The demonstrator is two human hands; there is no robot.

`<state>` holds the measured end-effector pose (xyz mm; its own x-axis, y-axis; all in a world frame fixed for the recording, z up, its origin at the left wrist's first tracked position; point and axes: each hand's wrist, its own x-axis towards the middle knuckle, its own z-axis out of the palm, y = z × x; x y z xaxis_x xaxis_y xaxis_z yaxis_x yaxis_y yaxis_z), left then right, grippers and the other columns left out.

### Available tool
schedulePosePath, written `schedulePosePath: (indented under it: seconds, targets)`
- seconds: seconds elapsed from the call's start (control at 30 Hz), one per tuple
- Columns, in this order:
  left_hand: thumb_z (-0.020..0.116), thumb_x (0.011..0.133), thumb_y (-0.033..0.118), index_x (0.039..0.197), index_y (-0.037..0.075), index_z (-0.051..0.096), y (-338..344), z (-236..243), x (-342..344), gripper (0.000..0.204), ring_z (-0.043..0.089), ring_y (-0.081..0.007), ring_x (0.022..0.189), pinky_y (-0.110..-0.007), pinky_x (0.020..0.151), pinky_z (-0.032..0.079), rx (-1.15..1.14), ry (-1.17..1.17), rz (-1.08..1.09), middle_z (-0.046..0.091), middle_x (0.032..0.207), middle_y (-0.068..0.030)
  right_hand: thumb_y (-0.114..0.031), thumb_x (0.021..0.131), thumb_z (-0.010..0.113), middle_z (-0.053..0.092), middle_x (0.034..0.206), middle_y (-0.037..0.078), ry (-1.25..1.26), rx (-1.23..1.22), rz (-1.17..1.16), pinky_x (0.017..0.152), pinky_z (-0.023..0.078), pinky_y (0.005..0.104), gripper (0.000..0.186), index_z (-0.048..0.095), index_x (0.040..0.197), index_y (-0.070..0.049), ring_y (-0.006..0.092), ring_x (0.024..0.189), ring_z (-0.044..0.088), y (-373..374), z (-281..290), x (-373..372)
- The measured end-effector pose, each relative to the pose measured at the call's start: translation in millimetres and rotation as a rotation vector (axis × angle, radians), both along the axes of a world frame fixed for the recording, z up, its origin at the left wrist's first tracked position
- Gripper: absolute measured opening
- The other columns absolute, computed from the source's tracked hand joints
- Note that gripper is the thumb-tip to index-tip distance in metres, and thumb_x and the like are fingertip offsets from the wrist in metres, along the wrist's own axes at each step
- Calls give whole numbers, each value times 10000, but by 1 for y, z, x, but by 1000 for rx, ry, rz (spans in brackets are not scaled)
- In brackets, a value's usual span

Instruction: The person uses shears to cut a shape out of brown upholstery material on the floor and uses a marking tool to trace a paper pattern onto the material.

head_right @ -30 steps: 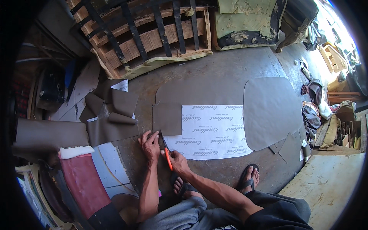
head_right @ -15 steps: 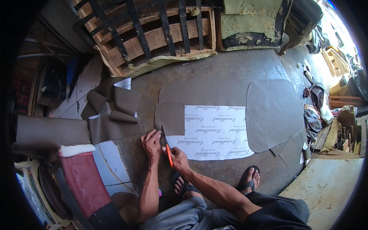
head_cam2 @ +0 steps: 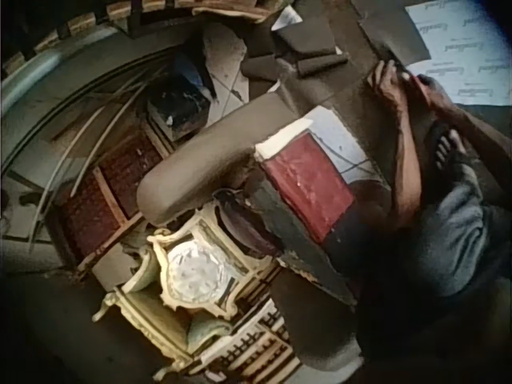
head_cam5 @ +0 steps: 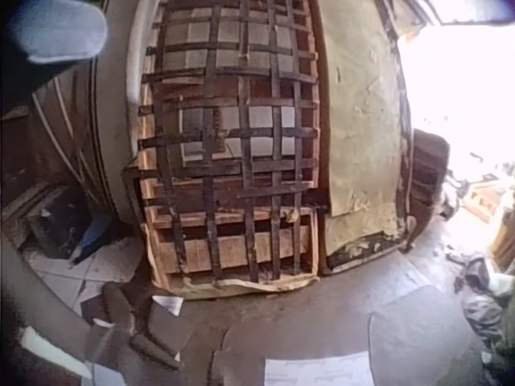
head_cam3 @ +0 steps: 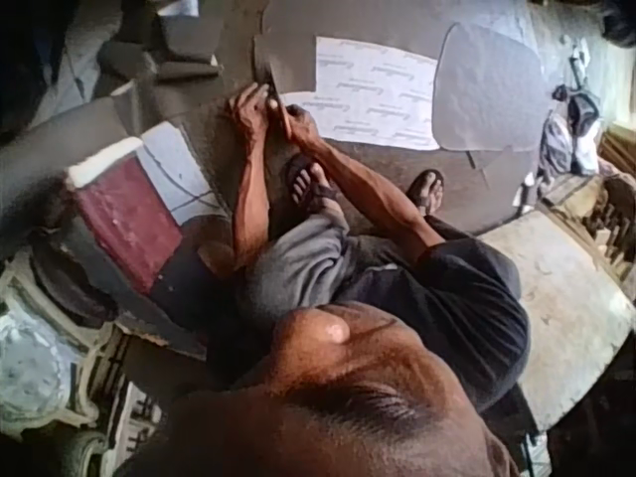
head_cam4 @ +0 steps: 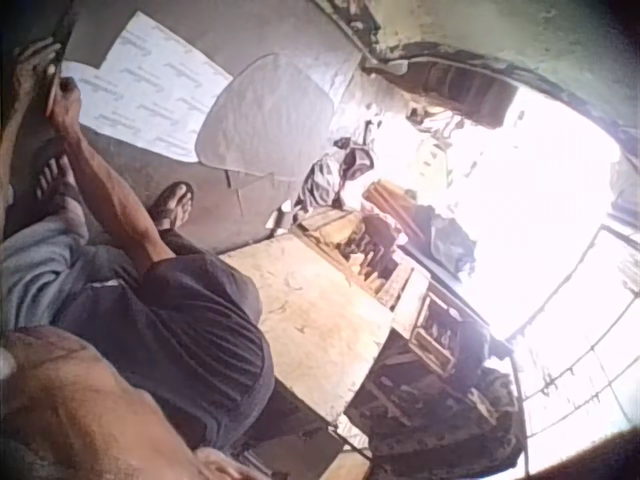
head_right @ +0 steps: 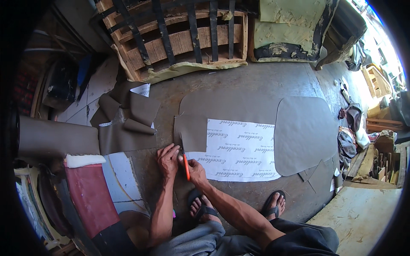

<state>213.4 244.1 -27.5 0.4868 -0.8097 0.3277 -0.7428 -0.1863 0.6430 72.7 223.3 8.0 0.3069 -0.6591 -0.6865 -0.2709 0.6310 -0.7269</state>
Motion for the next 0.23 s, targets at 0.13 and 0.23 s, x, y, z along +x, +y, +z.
schedulePosePath:
  seconds: [0.13, 0.23]
  targets:
    - [738, 830, 108, 1017, 167, 780, -1, 1, -3, 200, 611, -289, 1022, -390, 899, 503, 3, 11, 9, 724, 1082, -45, -706, 843, 639, 598, 718, 42, 40, -5, 27, 611, 444, 306, 707, 679, 982, -15, 140, 681, 556, -6, -6, -2]
    - [739, 823, 102, 1023, 170, 778, -3, 3, -4, 215, 614, -287, 1021, -391, 902, 505, 27, 41, 7, 723, 1088, -46, -686, 837, 666, 606, 738, 50, 26, 25, 23, 624, 449, 306, 680, 693, 1023, -32, 146, 703, 564, -8, -7, -4]
